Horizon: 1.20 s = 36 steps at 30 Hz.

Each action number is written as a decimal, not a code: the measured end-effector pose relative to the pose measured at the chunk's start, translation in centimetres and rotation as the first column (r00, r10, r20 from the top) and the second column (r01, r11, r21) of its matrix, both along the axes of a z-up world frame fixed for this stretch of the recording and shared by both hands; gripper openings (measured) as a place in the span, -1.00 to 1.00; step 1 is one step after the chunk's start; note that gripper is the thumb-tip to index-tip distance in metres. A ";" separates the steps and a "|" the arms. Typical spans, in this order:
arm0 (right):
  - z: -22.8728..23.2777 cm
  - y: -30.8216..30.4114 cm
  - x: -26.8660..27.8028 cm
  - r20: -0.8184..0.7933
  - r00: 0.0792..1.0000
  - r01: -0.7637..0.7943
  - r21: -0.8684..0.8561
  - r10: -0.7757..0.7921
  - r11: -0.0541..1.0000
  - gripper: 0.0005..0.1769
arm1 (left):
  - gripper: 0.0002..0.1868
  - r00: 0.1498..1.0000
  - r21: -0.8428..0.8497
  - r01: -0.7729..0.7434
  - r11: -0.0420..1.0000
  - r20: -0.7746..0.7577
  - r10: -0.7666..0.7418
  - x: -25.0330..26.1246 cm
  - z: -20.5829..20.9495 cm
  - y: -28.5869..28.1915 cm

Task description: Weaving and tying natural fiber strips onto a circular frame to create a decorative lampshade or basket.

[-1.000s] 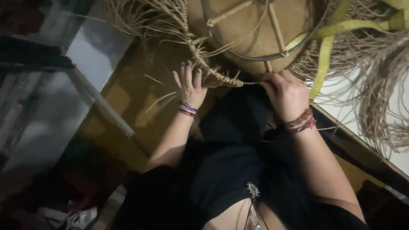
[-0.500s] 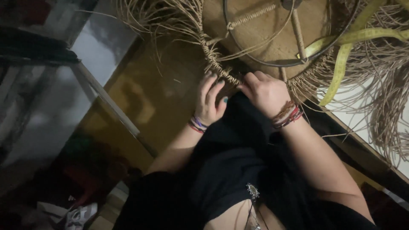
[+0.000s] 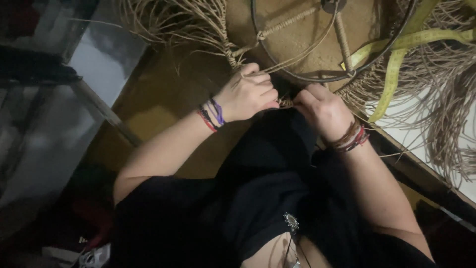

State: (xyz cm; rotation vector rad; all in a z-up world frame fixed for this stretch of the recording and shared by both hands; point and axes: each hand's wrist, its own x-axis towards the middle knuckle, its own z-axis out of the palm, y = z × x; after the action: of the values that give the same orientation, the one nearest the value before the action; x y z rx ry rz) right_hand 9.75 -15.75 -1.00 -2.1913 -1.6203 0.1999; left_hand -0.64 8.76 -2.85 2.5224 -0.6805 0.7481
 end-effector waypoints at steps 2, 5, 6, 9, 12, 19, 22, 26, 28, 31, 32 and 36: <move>-0.6 -0.1 0.2 0.003 1.000 0.004 0.023 -0.004 1.000 -0.87 | -0.55 0.999 0.008 -0.015 1.000 0.039 0.014 0.0 -0.7 0.0; 0.0 0.2 0.0 -0.012 1.000 0.014 0.041 -0.014 0.999 -0.86 | -0.61 0.994 -0.025 -0.088 0.996 0.063 0.090 -0.5 -0.9 -0.7; 0.4 0.3 -0.1 -0.020 1.000 0.022 0.035 -0.021 0.999 -0.84 | -0.59 0.987 -0.068 -0.144 0.987 0.055 0.148 -0.6 -1.0 -1.3; -1.3 -0.9 0.1 -0.130 0.985 0.115 0.009 -0.113 0.993 -0.64 | -0.59 0.988 -0.043 -0.151 0.988 -0.039 0.149 -0.3 -2.6 -4.1; -1.2 -0.9 0.1 -0.144 0.982 0.126 0.016 -0.122 0.992 -0.61 | -0.78 0.991 -0.124 -0.117 0.985 -0.079 0.107 0.3 -2.6 -5.3; -1.8 -1.1 0.4 -0.123 0.990 0.072 0.062 -0.064 0.996 -0.69 | -0.84 0.955 0.005 -0.288 0.958 0.078 0.287 -1.6 -1.4 -4.1; -0.7 -0.4 0.0 -0.110 0.991 0.082 0.050 -0.076 0.995 -0.63 | -0.84 0.907 -0.097 -0.383 0.919 0.150 0.394 -3.1 -3.4 -5.3; 1.5 1.5 -0.7 -0.026 1.000 -0.001 0.000 0.001 1.000 -0.76 | -0.54 0.774 -0.461 -0.532 0.710 0.076 0.629 -6.2 -6.0 -8.2; 0.7 2.0 -1.1 0.041 0.999 -0.034 -0.044 0.036 0.998 -0.76 | -0.54 0.767 -0.541 -0.539 0.645 0.000 0.641 -6.7 -6.1 -9.4; 0.6 2.9 -1.2 0.135 0.990 -0.011 -0.131 0.029 0.991 -0.74 | -0.61 0.770 -0.586 -0.568 0.578 -0.130 0.625 -5.8 -7.4 -9.6; 1.6 3.3 -1.1 0.106 0.994 0.013 -0.214 0.010 0.977 -0.71 | -0.73 0.774 -0.575 -0.572 0.584 -0.145 0.616 -5.4 -8.1 -9.2; 1.8 3.9 -0.2 0.040 0.999 0.023 -0.436 -0.006 0.900 -0.66 | -0.80 0.732 -0.468 -0.637 0.613 -0.119 0.670 -4.7 -9.0 -7.8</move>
State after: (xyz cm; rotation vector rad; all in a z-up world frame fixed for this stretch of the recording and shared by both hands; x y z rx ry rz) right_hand 9.53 -11.88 0.81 -2.5451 -1.7080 0.5719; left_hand -5.34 0.98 -11.81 2.2288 0.4505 1.0827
